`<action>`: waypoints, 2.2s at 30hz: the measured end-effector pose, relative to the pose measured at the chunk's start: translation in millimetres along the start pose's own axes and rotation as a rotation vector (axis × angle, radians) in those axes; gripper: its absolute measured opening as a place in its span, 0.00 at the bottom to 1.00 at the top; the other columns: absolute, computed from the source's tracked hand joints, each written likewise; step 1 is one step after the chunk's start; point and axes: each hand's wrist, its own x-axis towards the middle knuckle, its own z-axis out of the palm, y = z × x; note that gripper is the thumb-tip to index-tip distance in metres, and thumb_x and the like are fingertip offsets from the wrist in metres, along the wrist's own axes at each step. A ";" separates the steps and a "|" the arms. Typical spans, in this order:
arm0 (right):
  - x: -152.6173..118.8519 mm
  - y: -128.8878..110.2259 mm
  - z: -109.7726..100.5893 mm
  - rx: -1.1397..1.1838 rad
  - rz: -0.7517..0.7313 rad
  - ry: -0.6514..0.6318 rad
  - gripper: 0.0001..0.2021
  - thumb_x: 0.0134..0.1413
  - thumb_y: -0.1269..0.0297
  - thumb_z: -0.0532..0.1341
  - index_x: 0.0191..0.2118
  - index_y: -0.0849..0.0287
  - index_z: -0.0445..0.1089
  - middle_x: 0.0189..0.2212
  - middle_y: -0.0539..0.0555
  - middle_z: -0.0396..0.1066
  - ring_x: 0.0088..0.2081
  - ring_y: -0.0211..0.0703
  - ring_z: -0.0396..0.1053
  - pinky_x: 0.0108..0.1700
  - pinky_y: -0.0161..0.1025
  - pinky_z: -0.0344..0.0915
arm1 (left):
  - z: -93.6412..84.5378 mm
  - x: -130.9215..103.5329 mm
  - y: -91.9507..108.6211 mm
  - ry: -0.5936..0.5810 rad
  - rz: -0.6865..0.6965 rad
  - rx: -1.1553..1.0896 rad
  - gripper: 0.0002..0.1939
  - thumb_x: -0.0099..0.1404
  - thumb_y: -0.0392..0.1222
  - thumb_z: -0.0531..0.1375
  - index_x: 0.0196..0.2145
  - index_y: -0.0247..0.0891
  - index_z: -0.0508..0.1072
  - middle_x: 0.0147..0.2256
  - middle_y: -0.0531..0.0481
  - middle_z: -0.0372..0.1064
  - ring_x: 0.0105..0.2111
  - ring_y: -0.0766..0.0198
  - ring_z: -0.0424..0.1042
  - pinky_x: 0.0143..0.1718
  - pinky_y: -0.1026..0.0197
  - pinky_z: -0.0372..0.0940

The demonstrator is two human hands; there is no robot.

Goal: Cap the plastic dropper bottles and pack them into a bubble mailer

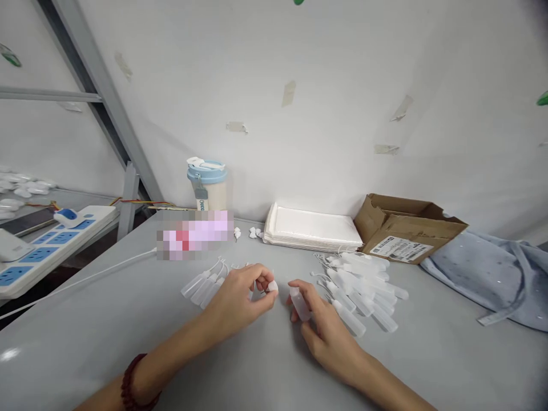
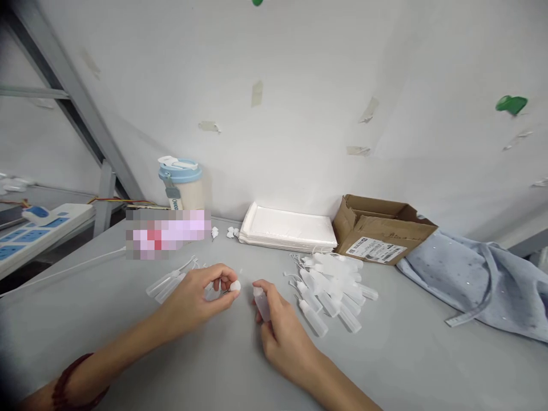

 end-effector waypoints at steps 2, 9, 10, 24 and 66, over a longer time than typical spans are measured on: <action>-8.4 4.6 -0.8 0.019 0.015 0.033 0.32 0.40 0.85 0.46 0.53 0.52 0.52 0.31 0.48 0.66 0.31 0.40 0.65 0.34 0.37 0.65 | 2.6 -1.2 2.3 -0.076 -0.041 -0.096 0.04 0.57 0.40 0.57 0.31 0.39 0.70 0.26 0.55 0.68 0.28 0.65 0.66 0.31 0.65 0.62; -16.6 3.4 3.0 0.027 0.047 0.061 0.24 0.47 0.82 0.47 0.49 0.53 0.54 0.29 0.48 0.64 0.29 0.40 0.64 0.32 0.36 0.65 | 7.9 -3.5 11.6 -0.277 -0.146 -0.220 0.07 0.57 0.42 0.58 0.32 0.39 0.73 0.26 0.54 0.67 0.28 0.65 0.66 0.32 0.64 0.62; -16.8 2.4 3.0 0.031 0.050 0.046 0.23 0.49 0.80 0.47 0.50 0.54 0.53 0.29 0.48 0.64 0.29 0.40 0.64 0.32 0.36 0.65 | 8.0 -3.6 11.7 -0.283 -0.158 -0.224 0.07 0.57 0.42 0.58 0.32 0.39 0.73 0.26 0.54 0.67 0.29 0.65 0.66 0.33 0.64 0.63; -23.4 12.0 14.5 -0.041 -0.061 -0.011 0.18 0.58 0.78 0.47 0.52 0.55 0.53 0.40 0.56 0.66 0.41 0.43 0.68 0.42 0.41 0.68 | 16.0 -7.4 13.3 -0.392 -0.155 -0.233 0.11 0.63 0.46 0.55 0.33 0.39 0.75 0.29 0.54 0.72 0.29 0.65 0.68 0.31 0.65 0.61; -14.8 -11.6 0.1 0.393 0.198 -0.078 0.10 0.60 0.59 0.53 0.41 0.58 0.66 0.29 0.50 0.68 0.33 0.41 0.65 0.35 0.36 0.59 | 15.5 -11.5 16.3 -0.325 -0.117 -0.345 0.05 0.61 0.39 0.57 0.33 0.37 0.71 0.33 0.52 0.69 0.34 0.66 0.69 0.35 0.66 0.66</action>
